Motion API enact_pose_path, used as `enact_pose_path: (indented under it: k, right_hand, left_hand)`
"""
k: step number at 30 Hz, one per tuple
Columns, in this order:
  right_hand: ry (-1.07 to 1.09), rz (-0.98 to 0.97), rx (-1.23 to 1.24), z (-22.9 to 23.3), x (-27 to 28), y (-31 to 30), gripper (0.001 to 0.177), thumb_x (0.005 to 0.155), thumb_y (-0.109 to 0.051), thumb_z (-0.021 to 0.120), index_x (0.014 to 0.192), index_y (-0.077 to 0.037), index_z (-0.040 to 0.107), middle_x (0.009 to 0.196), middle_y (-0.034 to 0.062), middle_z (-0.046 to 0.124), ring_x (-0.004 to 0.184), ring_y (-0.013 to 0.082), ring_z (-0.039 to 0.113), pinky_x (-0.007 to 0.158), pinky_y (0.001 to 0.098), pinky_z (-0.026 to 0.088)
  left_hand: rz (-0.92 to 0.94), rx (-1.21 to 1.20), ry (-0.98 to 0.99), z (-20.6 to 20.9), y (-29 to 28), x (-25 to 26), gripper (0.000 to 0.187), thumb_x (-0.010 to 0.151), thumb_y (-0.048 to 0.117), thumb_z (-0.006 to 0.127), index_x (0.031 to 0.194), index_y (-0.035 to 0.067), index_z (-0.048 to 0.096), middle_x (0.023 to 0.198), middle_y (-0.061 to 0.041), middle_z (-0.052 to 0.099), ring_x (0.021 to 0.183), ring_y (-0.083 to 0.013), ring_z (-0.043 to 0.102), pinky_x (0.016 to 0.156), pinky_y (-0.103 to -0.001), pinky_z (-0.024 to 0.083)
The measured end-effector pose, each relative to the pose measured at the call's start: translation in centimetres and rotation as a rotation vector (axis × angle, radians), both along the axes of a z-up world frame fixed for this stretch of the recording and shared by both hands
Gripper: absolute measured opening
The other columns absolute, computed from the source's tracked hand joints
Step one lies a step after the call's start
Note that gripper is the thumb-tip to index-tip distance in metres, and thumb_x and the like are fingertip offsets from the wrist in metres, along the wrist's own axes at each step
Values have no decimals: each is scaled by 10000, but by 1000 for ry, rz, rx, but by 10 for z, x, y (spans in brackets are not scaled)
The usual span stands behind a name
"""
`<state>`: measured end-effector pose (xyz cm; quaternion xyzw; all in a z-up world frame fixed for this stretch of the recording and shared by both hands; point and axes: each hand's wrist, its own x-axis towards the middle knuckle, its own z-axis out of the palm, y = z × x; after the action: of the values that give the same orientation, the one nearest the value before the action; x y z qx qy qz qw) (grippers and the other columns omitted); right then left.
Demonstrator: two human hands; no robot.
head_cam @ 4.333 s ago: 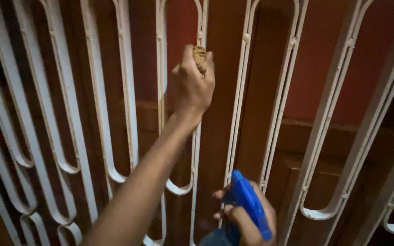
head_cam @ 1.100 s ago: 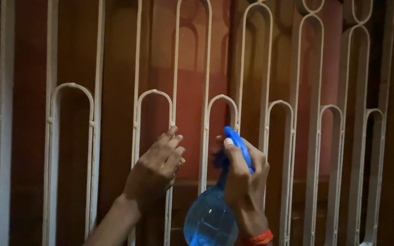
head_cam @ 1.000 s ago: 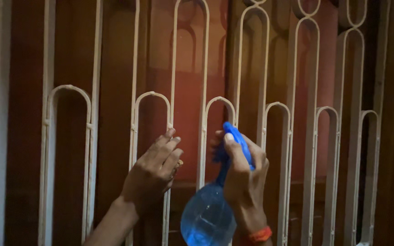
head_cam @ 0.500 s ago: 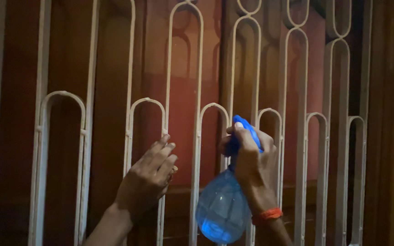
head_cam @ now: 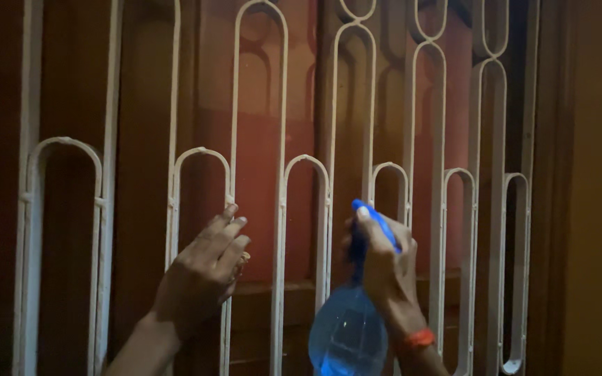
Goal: The person scrubs the vertical bars of a white metal gate with a cloth and sprays them with a blue spray bottle. They wipe each bar individually, moving from one section to the next while maintaining a close-up view of the gate surface.
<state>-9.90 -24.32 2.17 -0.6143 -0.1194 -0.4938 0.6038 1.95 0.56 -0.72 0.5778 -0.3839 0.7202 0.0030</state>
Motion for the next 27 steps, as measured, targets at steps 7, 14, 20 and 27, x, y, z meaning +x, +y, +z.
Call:
enact_pose_path:
  k: [7, 14, 20, 27]
  right_hand:
    - [63, -77, -105, -53, 7, -20, 600, 863, -520, 526, 998, 1, 791, 821, 145, 808, 698, 210, 758, 602, 306, 587]
    - [-16, -76, -236, -143, 35, -44, 558, 920, -485, 626, 1124, 22, 735, 907, 170, 813, 743, 221, 819, 676, 389, 676]
    - [439, -55, -4, -193, 35, -38, 549, 869, -505, 665, 1114, -32, 795, 805, 200, 814, 743, 250, 802, 729, 362, 614]
    - [239, 18, -62, -185, 17, -29, 634, 846, -543, 538, 1056, -11, 812, 906, 129, 810, 904, 245, 791, 908, 359, 616]
  left_hand:
    - [33, 4, -29, 3, -1, 2, 161, 937, 105, 662, 998, -30, 727, 1194, -246, 707, 1276, -396, 612, 1043, -445, 548]
    - [49, 2, -6, 3, -1, -6, 145, 944, 88, 677, 1027, -21, 723, 1210, -232, 707, 1304, -375, 604, 1068, -424, 545]
    - [34, -1, 6, 2, -1, -18, 191, 897, 96, 696, 1048, -20, 704, 1248, -217, 695, 1328, -369, 580, 1097, -433, 521]
    - [53, -3, -3, 2, -2, -14, 170, 933, 109, 704, 1053, -12, 705, 1259, -225, 690, 1334, -371, 578, 1076, -428, 530]
